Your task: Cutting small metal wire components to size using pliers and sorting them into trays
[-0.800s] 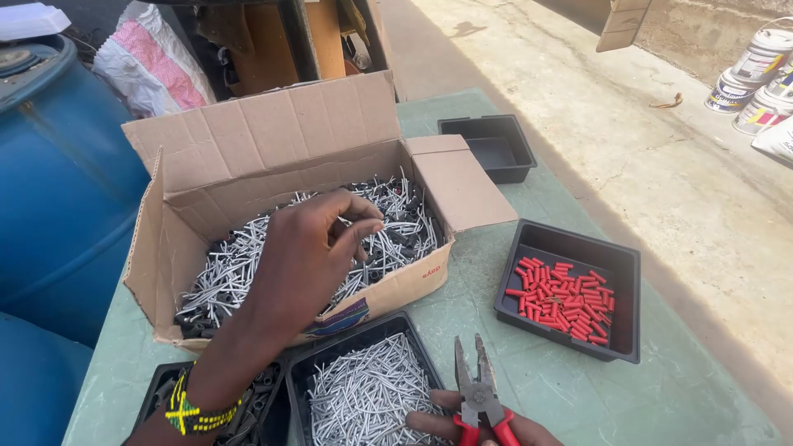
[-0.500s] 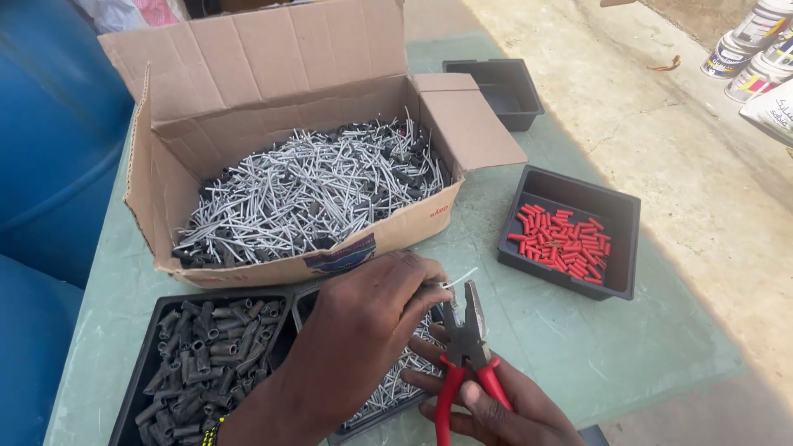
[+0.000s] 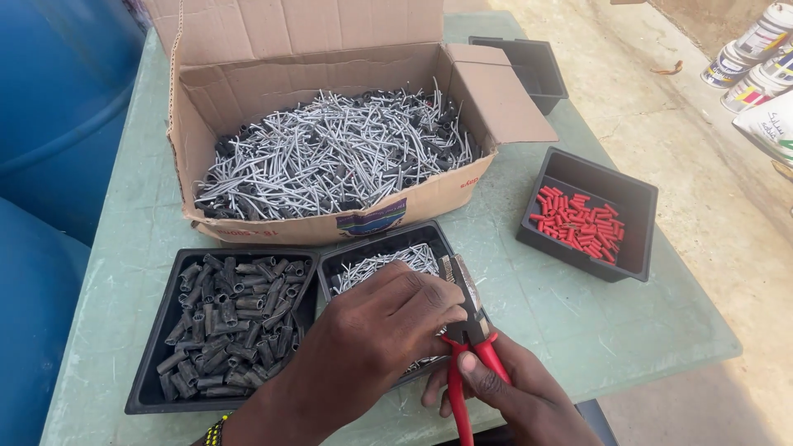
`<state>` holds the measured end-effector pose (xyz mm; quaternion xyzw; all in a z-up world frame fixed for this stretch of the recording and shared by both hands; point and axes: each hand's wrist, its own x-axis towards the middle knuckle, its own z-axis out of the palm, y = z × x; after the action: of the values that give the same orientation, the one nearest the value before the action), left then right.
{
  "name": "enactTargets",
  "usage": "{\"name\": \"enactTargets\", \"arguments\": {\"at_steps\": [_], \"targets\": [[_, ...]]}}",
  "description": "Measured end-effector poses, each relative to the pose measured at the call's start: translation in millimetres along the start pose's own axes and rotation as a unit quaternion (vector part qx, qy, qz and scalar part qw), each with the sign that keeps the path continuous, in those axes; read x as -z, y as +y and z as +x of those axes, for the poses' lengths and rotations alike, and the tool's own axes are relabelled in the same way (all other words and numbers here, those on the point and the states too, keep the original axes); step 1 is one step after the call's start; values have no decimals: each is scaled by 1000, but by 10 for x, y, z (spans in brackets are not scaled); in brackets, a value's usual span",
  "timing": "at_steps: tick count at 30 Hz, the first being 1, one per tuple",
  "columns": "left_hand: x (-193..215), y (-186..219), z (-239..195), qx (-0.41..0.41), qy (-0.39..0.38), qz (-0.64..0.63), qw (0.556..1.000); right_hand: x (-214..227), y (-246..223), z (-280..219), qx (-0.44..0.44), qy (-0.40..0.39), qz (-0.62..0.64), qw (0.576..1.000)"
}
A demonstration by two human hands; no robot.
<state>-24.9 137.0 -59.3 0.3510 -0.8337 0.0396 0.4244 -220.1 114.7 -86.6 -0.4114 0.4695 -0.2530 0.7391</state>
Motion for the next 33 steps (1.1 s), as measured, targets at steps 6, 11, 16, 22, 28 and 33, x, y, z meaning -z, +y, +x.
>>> {"name": "enactTargets", "arguments": {"at_steps": [6,11,16,22,28,33], "targets": [[46,-155,-169,45,16,-4,999,-8,-20,37,28,-22,-34,999],[-8,-218,-220,-6,23,33,999,-67,0,98,25,-21,-25,999],[-30,-218,-250,8,49,-11,999,-43,57,144,80,-89,-51,992],[8,-222,-307,-1,61,-11,998,-176,15,131,-14,-73,-7,997],[51,-170,-269,-51,68,120,989,-95,155,215,102,-148,-96,979],[85,-129,-241,-48,77,118,989,-148,176,234,237,-169,-181,939]]}}
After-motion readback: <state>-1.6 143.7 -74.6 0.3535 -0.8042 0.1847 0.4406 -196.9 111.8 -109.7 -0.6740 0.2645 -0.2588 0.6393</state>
